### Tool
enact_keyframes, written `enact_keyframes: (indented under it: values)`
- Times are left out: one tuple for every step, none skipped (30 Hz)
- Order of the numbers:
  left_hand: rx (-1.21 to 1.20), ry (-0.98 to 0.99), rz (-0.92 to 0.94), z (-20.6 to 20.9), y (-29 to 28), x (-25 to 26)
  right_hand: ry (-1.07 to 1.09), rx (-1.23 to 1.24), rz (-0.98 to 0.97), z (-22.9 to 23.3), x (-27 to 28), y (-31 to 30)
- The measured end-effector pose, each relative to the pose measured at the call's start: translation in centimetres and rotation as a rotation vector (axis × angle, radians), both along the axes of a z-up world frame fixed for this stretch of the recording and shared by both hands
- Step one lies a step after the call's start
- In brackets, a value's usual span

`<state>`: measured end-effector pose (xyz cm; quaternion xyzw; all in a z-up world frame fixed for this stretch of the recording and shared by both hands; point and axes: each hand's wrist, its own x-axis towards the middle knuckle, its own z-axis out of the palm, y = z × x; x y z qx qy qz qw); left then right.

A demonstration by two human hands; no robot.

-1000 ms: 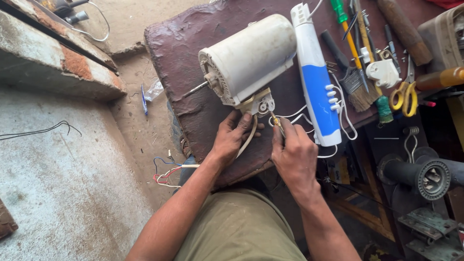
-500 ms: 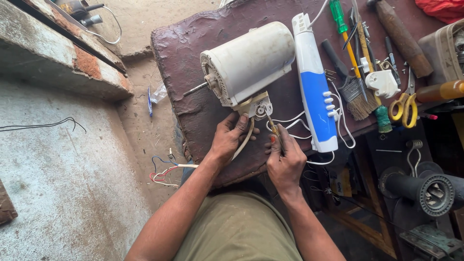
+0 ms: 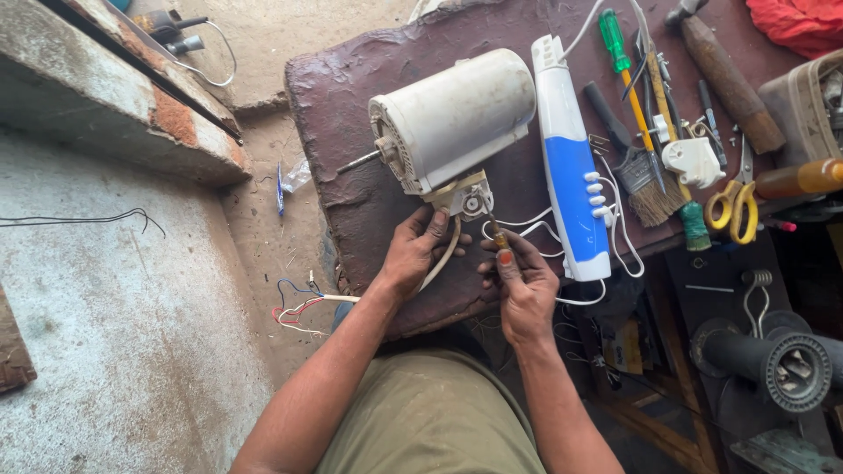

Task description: The person uses a screwdriver to tighten screws on the base of a white electric motor. They then attach a blue and white handle to the motor, aligning the parts and securing them together.

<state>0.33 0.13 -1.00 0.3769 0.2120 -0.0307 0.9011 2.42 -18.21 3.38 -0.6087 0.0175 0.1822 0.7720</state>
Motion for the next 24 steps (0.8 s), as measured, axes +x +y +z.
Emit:
enact_keyframes:
  values:
    - [-0.002, -0.001, 0.001, 0.0, 0.0, 0.0, -0.026, -0.004, 0.001, 0.4, 0.1, -0.1]
    - [-0.004, -0.002, 0.003, 0.0, 0.0, 0.0, -0.052, -0.009, 0.002, 0.9, 0.4, -0.1]
    - [-0.006, -0.003, 0.001, 0.1, 0.0, 0.0, -0.079, -0.014, 0.000, 1.3, 0.7, -0.2]
    - [-0.006, -0.002, 0.001, 0.1, 0.0, 0.0, -0.120, -0.030, 0.002, 1.7, 1.2, -0.1]
    - [-0.007, -0.001, -0.002, 0.1, 0.0, 0.0, -0.160, -0.047, 0.002, 2.0, 1.6, 0.0]
    - [-0.007, 0.000, -0.006, 0.1, -0.1, 0.0, -0.200, -0.064, 0.001, 2.4, 1.9, 0.1]
    - [-0.011, 0.001, -0.006, 0.2, 0.0, -0.1, -0.294, -0.268, 0.004, 2.7, 2.0, 0.4]
    - [-0.015, 0.002, -0.007, 0.2, 0.0, -0.2, -0.387, -0.474, 0.006, 3.0, 2.2, 0.7]
    - [-0.019, 0.002, -0.008, 0.3, 0.1, -0.1, -0.480, -0.679, 0.007, 3.3, 2.3, 1.1]
    - [-0.011, -0.006, -0.010, 0.3, 0.2, -0.1, -0.525, -0.768, 0.020, 3.6, 2.5, 1.6]
    - [-0.005, -0.013, -0.015, 0.3, 0.2, -0.2, -0.566, -0.859, 0.031, 3.7, 2.7, 2.3]
    - [0.000, -0.019, -0.021, 0.3, 0.2, -0.2, -0.607, -0.951, 0.043, 3.7, 2.9, 3.0]
    - [-0.001, -0.024, -0.023, 0.2, 0.2, -0.2, -0.708, -0.924, 0.050, 3.7, 3.4, 3.7]
    - [-0.003, -0.029, -0.026, 0.2, 0.2, -0.3, -0.808, -0.895, 0.058, 3.5, 3.8, 4.4]
    - [-0.003, -0.035, -0.027, 0.3, 0.2, -0.3, -0.909, -0.864, 0.068, 3.5, 4.2, 4.9]
    - [-0.006, -0.039, -0.030, 0.3, 0.2, -0.3, -0.877, -0.859, 0.059, 3.4, 4.4, 5.2]
    - [-0.010, -0.044, -0.029, 0.3, 0.2, -0.4, -0.846, -0.853, 0.054, 3.2, 4.6, 5.3]
    - [-0.014, -0.048, -0.028, 0.3, 0.2, -0.4, -0.815, -0.846, 0.050, 3.0, 4.8, 5.3]
    - [-0.018, -0.042, -0.028, 0.3, 0.3, -0.4, -0.762, -0.800, 0.020, 2.9, 5.0, 5.0]
    - [-0.022, -0.037, -0.027, 0.3, 0.3, -0.3, -0.708, -0.754, -0.008, 2.8, 5.0, 4.5]
    - [-0.027, -0.028, -0.026, 0.3, 0.3, -0.3, -0.652, -0.709, -0.035, 2.7, 5.1, 4.0]
    - [-0.032, -0.025, -0.023, 0.3, 0.3, -0.4, -0.611, -0.763, -0.060, 2.7, 5.6, 3.5]
    - [-0.037, -0.022, -0.022, 0.3, 0.3, -0.4, -0.568, -0.816, -0.087, 2.8, 6.2, 3.1]
    - [-0.041, -0.018, -0.022, 0.3, 0.3, -0.4, -0.525, -0.869, -0.114, 3.0, 6.8, 2.7]
